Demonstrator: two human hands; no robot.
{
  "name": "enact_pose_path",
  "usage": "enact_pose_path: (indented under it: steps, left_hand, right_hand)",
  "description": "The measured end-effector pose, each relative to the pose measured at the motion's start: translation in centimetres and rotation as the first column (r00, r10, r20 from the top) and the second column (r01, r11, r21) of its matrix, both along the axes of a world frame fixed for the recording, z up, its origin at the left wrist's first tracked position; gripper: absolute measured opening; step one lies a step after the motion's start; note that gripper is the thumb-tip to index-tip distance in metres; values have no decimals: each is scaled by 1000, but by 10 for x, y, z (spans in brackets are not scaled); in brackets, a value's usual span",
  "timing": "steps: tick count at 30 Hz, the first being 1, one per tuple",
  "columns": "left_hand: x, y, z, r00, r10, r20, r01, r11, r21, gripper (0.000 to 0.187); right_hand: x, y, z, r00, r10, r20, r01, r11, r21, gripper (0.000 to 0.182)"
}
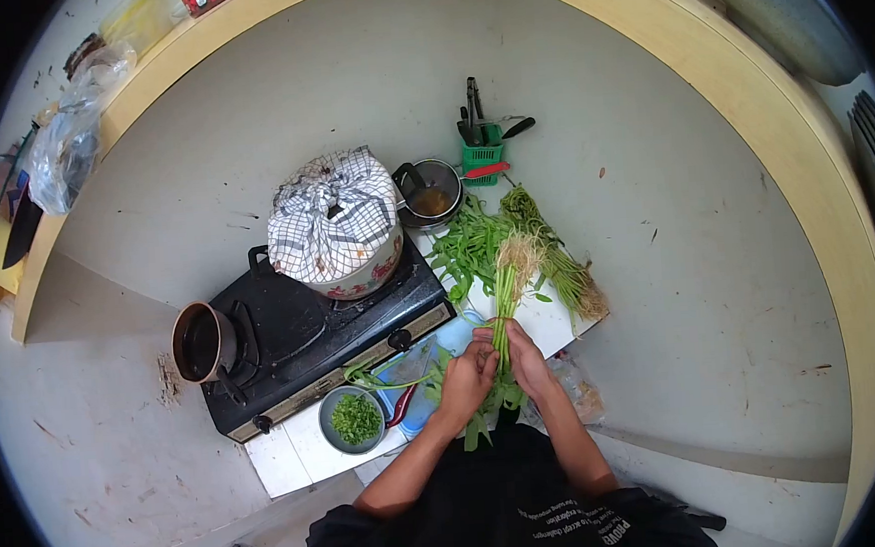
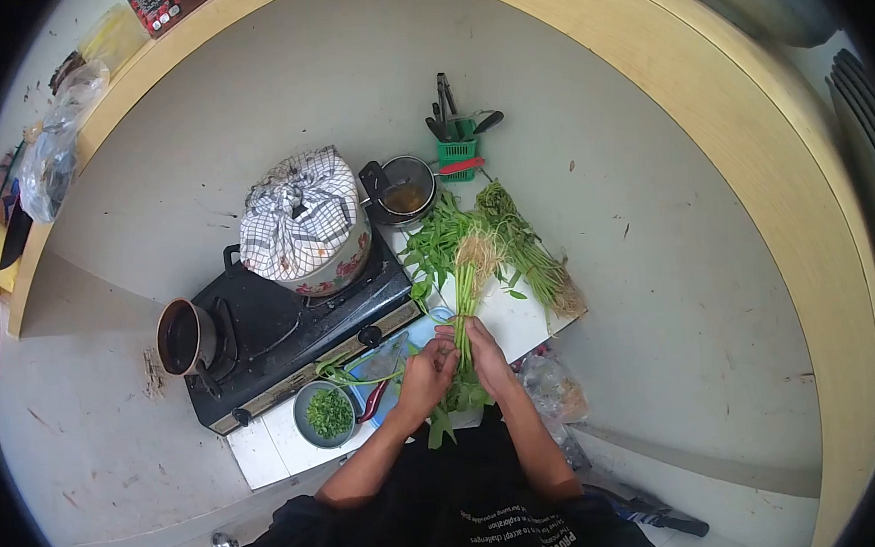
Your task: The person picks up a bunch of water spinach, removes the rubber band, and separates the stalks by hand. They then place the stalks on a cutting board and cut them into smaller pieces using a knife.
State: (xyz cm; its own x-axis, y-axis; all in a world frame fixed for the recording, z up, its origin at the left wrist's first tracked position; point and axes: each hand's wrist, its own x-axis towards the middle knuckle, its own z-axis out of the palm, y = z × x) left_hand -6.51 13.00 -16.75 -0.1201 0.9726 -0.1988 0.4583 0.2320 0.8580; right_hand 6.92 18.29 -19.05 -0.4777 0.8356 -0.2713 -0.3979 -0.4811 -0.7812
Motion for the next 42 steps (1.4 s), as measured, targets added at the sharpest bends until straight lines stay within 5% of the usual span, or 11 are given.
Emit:
enact_pose_path:
  steps: [9, 17, 24, 27, 30, 42]
  left_hand:
    - [5, -4, -9, 974, 94, -204, -56, 981, 187, 21]
    - [0, 3, -16, 989, 93, -112, -74, 985, 157, 21]
    - [-6, 7, 4, 997, 71, 40, -77, 980, 184, 21]
    - [-7, 8, 14, 999, 49, -18, -45, 983, 177, 19]
    - [-8, 11, -4, 995, 76, -63, -44, 913, 406, 15]
    - [-12, -7, 9, 999, -41, -29, 45, 979, 201, 11]
  right_hand:
    - [-11, 1, -7, 999, 13, 47, -14, 1000, 26, 43]
    - [-16, 1, -10, 999, 32, 36, -33, 999, 15, 41]
    - [-13, 5, -29, 988, -113, 105, 115, 993, -9, 36]
    - [-14, 7, -36, 971, -186, 148, 187, 982, 11, 34]
    - [-16, 6, -35, 952, -227, 205, 215, 973, 80, 35]
    - [-15, 14, -22, 896, -377, 235, 369, 926, 80, 37]
